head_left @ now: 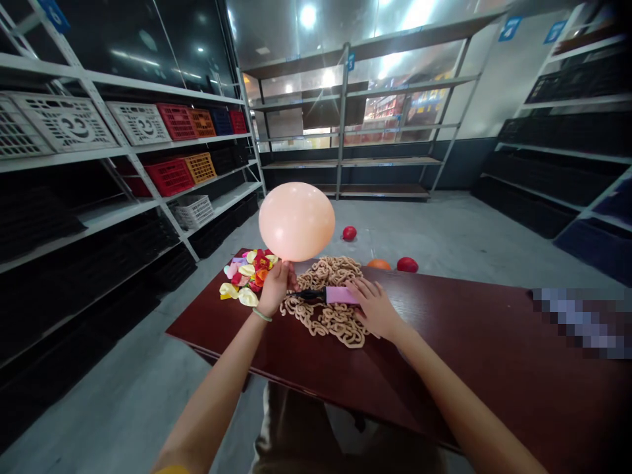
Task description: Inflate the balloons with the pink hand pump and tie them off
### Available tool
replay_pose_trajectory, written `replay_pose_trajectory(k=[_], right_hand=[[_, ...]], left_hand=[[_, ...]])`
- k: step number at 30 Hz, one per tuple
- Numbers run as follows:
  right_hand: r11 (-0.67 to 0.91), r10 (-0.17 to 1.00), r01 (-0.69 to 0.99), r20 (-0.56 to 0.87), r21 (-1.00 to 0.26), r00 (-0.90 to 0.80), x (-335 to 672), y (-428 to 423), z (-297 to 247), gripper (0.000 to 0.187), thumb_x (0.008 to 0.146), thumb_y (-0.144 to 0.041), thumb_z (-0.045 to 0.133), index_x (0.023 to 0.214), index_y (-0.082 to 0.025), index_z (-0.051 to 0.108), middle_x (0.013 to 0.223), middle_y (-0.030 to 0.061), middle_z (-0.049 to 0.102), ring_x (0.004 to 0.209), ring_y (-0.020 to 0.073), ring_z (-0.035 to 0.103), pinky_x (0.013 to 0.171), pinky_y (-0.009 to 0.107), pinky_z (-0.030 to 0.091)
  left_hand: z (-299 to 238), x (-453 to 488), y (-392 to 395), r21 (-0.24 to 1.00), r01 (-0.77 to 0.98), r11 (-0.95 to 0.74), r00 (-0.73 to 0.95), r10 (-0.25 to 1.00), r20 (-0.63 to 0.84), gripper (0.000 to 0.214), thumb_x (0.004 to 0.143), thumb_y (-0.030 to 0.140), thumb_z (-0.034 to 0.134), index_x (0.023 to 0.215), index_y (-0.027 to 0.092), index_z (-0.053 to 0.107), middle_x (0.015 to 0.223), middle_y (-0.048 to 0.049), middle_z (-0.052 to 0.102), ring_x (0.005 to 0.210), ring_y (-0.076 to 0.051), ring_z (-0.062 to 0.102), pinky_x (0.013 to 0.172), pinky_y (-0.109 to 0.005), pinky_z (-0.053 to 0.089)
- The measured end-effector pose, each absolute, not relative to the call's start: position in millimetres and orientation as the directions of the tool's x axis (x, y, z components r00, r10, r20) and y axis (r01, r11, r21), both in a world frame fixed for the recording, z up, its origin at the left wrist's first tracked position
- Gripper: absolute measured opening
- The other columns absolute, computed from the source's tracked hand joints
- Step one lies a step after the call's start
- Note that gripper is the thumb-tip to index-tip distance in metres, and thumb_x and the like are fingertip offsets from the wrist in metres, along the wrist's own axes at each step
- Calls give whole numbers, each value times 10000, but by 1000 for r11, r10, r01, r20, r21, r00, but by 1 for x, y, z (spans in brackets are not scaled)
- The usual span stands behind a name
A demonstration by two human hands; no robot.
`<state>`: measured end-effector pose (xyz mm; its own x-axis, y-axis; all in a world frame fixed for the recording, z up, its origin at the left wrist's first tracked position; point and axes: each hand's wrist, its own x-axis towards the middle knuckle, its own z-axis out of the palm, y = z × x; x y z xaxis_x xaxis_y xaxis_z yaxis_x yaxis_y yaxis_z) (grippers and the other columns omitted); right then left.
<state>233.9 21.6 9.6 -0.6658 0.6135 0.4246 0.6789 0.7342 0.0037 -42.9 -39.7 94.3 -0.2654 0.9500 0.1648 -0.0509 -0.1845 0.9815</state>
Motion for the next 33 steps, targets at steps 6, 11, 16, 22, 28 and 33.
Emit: replay_pose_trajectory(k=[6,11,16,22,28,33], right_hand=[[831,370,556,748,-1,-551,235,-6,63,621,924,-122,419,1527,-207,294,1310,97,611,1245,232,535,1054,438,463],[797,200,508,650,327,-733,219,-25,117,696,915,-130,495,1554,-205,229,1491,52,486,1419,223,369,1190,432,326],[792,244,462,488,399,-838,213,-12,144,641,966,-267,485,1548,-206,225,1590,53,314,1484,234,235,1219,547,204],[785,306,488,447,380,-840,215,-3,143,552,962,-246,487,1495,-285,348,1596,29,306,1491,243,214,1211,608,103],[765,319,547,539,339,-780,214,1,137,355,949,-269,525,1291,-343,578,1584,4,337,1470,270,268,1177,670,36],[774,244,501,547,388,-801,213,5,138,239,959,-286,509,1147,-287,657,1544,7,412,1464,252,284,1192,653,62]], left_hand=[[90,-21,-43,952,251,-173,-144,966,213,396,971,529,351,772,207,466,534,47,500,427,-120,519,472,-246,422],[96,10,-46,858,474,-197,-19,972,234,372,986,453,327,745,208,473,549,36,506,425,-118,462,486,-259,377],[103,33,-49,815,490,-311,117,949,292,365,962,429,398,693,206,505,639,-14,575,559,-152,509,556,-282,404],[98,43,-50,917,321,-238,127,970,207,391,955,454,421,641,229,477,476,21,472,406,-149,444,445,-282,355],[102,40,-53,962,186,-200,158,972,172,380,937,470,474,652,223,514,486,32,460,393,-130,404,432,-267,329],[106,40,-56,977,142,-156,110,984,140,356,914,432,548,628,223,519,458,31,458,377,-125,384,415,-271,298]])
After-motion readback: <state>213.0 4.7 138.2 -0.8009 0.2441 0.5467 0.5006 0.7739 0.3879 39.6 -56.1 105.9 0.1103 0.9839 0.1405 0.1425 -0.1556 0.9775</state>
